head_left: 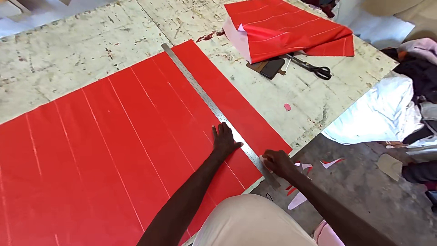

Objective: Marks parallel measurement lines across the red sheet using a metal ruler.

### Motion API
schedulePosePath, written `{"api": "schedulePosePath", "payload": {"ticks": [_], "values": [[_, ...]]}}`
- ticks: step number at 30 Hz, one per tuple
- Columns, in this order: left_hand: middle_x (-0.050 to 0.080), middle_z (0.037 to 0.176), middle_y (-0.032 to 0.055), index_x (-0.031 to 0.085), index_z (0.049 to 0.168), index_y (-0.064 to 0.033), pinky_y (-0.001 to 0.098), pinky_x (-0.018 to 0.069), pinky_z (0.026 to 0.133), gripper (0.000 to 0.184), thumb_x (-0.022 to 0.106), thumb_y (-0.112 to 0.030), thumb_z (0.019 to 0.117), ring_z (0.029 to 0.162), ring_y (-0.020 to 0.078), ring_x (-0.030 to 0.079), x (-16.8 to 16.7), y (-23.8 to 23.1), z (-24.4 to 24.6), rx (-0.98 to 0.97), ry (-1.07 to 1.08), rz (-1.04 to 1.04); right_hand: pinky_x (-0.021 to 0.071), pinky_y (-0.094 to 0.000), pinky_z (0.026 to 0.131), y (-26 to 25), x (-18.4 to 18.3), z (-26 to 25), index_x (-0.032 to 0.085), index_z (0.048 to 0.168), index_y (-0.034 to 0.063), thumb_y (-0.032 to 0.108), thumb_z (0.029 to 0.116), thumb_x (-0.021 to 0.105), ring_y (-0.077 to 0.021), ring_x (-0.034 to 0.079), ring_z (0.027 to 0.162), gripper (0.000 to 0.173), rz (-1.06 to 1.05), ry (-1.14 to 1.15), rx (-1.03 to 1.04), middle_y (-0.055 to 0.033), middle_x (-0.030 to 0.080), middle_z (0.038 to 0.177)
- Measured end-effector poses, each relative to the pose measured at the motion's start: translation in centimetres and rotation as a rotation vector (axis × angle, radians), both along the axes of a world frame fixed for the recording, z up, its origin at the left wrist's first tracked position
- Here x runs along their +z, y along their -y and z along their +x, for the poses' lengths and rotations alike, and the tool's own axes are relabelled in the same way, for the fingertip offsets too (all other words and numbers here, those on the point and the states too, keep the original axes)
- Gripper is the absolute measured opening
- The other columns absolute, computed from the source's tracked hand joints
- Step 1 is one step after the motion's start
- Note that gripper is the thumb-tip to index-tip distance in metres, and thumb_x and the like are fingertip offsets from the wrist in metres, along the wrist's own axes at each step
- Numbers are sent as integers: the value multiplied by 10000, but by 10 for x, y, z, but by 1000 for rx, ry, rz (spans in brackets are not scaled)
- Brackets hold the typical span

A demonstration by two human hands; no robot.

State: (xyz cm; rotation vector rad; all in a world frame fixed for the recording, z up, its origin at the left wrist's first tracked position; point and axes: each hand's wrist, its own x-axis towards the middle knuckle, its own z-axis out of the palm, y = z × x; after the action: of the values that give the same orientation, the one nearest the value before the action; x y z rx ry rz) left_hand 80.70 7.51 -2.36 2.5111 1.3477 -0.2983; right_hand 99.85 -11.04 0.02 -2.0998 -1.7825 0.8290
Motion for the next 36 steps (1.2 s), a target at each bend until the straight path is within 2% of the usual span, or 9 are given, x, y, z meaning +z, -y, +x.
{"api": "schedulePosePath", "payload": {"ticks": [3,6,8,13,16,20,23,26,36], "values": [[242,1652,260,388,1506,81,681,84,1235,1116,607,-787,840,1546,415,224,3,-2,-1,-4,2,10,549,-471,614,62,-2,8,703,966,116,182,961,651,-216,629,637,85,-46,33,-38,-45,629,710],[251,1650,259,404,1494,84,681,88,1233,1125,618,-794,824,1541,416,237,2,2,1,-6,-6,21,592,-496,714,118,-19,17,722,1145,130,259,982,626,-215,685,719,229,-128,-57,-195,-53,698,818],[244,1653,268,365,1518,94,683,74,1236,1155,622,-791,821,1545,423,225,3,1,1,8,7,21,627,-448,724,137,-38,19,691,1265,97,290,975,632,-194,712,735,354,-20,-237,-383,-59,724,881],[268,1651,244,391,1522,66,682,96,1238,1131,641,-781,815,1550,404,218,7,3,-6,20,60,21,630,-444,712,125,-48,-16,566,1201,-23,137,995,606,-268,720,841,264,55,-833,-815,-154,695,973],[339,1637,192,499,1467,10,663,141,1242,972,692,-708,840,1542,413,232,17,7,-17,68,220,-8,632,-447,698,115,-36,-27,543,1220,-29,125,1007,584,-289,724,828,266,-43,-1005,-765,-179,694,985],[404,1571,240,437,1487,27,567,400,1154,808,736,-471,926,1448,396,407,21,13,-29,497,872,-208,642,-448,705,109,4,-31,550,1200,-16,138,994,595,-307,736,828,261,-96,-1107,-598,-183,706,982],[583,1372,207,349,1511,-15,524,532,1001,776,714,-424,961,1210,327,611,19,11,-25,898,1272,-486,639,-431,694,105,37,-44,538,1215,-3,153,1008,576,-289,732,821,262,-98,-1176,-494,-175,708,987],[693,1190,190,462,1427,-30,451,586,890,583,621,-419,1023,1033,286,703,36,3,-19,1001,1513,-748,624,-399,715,98,45,-55,529,1233,3,146,1030,551,-248,714,831,249,-49,-1193,-439,-153,699,1001],[651,887,95,522,1217,-24,297,570,663,308,672,-196,1009,715,158,644,84,6,9,1123,1649,-255,612,-430,819,75,68,-64,514,1267,57,206,1067,487,-282,726,891,251,133,-1120,-536,-173,714,970]]}}
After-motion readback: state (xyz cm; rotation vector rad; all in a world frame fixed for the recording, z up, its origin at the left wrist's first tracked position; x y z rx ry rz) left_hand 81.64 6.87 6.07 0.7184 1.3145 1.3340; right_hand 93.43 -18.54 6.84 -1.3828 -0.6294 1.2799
